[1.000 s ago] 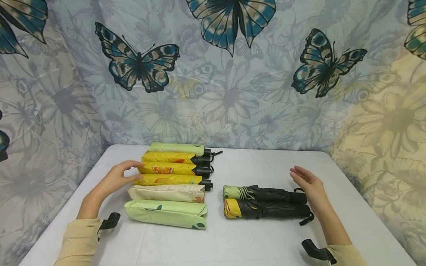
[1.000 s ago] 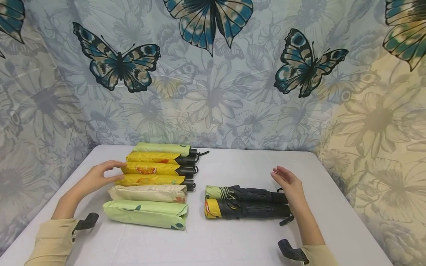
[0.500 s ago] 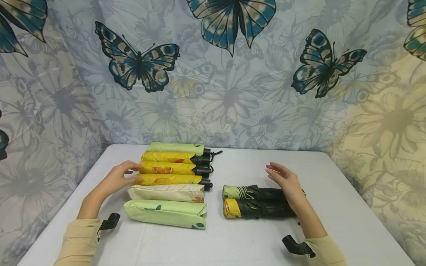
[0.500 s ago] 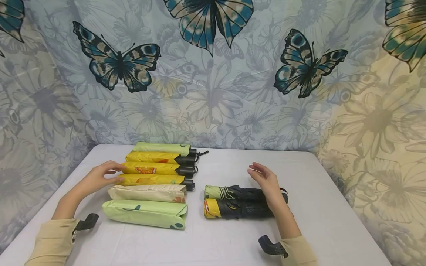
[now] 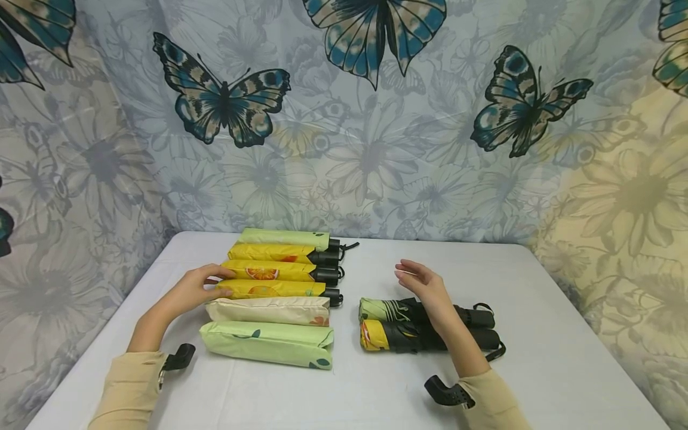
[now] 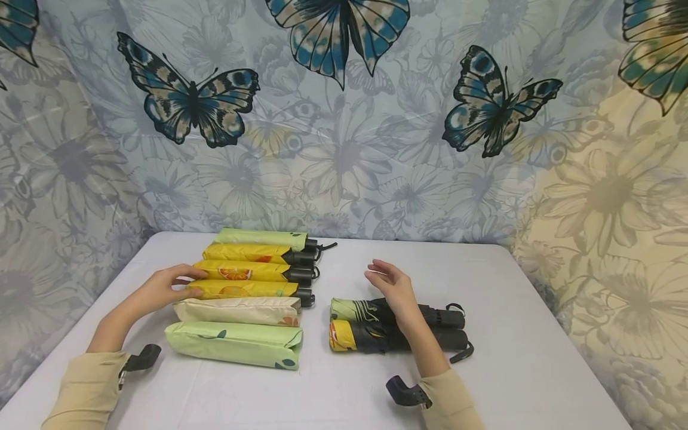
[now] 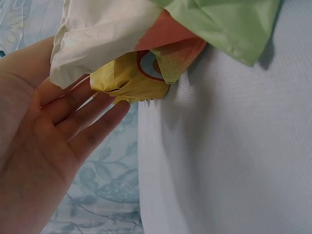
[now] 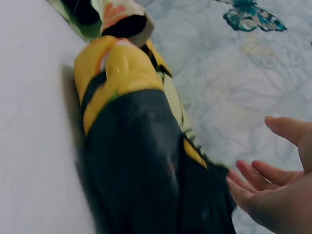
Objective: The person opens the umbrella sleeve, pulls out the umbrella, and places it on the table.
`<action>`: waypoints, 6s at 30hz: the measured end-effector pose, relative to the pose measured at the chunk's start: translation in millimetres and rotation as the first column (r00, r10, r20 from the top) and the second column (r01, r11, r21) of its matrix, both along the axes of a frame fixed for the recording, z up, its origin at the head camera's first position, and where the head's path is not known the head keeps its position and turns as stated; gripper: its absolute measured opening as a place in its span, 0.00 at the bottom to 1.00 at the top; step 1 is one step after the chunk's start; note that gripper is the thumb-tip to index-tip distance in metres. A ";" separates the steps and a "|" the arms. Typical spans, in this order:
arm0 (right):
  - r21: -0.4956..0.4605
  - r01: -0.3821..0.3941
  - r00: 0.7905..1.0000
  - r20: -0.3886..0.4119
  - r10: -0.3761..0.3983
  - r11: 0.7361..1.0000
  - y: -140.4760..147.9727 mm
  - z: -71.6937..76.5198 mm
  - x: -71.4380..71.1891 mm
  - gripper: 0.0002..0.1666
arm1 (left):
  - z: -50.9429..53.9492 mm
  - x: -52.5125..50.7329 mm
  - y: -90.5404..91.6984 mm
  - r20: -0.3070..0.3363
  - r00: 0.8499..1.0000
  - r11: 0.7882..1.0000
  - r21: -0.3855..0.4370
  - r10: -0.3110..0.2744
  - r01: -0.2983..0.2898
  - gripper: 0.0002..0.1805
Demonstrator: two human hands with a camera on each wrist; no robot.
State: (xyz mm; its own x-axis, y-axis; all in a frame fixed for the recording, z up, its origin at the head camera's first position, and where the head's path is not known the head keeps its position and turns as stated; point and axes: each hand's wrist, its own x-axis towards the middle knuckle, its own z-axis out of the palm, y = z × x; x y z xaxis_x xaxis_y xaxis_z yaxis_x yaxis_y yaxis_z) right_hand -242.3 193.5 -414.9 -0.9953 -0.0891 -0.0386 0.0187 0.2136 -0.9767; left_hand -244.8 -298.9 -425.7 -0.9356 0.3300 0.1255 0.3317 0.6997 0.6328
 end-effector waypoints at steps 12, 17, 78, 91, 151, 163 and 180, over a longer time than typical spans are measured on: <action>-0.037 -0.034 0.999 0.008 0.034 0.999 -36.8 0.0 -5.1 0.35 | 0.2 0.9 -0.1 0.025 1.000 1.000 0.024 -0.017 0.016 0.25; -0.042 -0.025 0.999 0.025 0.026 0.999 -49.7 -0.2 -7.5 0.33 | -0.8 1.2 -0.1 0.032 0.999 1.000 0.026 -0.012 0.011 0.25; 0.300 -0.226 0.974 0.053 0.221 0.927 -120.3 -5.3 -24.8 0.15 | -2.6 -0.1 -0.8 0.035 0.999 1.000 -0.011 -0.008 0.008 0.23; 0.441 -0.274 0.953 0.006 0.302 0.855 -123.0 -6.8 -28.3 0.16 | -2.5 -1.5 -1.3 0.038 0.999 1.000 -0.004 -0.005 0.005 0.23; 0.298 -0.188 0.980 0.118 0.159 0.936 -97.9 11.0 -12.6 0.18 | -5.5 -1.9 -4.9 0.092 0.996 1.000 0.017 -0.003 0.001 0.25; 0.251 -0.137 0.986 0.125 0.109 0.958 -80.1 13.0 -12.6 0.18 | -5.2 0.0 -1.3 0.089 0.996 1.000 -0.014 0.008 -0.007 0.21; 0.130 -0.101 0.985 0.149 0.082 0.986 -50.5 11.0 -14.0 0.21 | -7.3 -2.7 -3.2 0.068 0.998 1.000 -0.023 0.007 -0.005 0.19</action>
State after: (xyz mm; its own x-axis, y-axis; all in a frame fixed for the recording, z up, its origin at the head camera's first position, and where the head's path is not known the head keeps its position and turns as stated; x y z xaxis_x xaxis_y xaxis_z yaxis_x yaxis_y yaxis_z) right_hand -256.3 143.1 -403.8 -0.9665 -0.1637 -0.1978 0.1300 0.3525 -0.9268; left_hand -247.5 -302.0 -433.0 -0.9436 0.3265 0.0539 0.2841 0.7158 0.6379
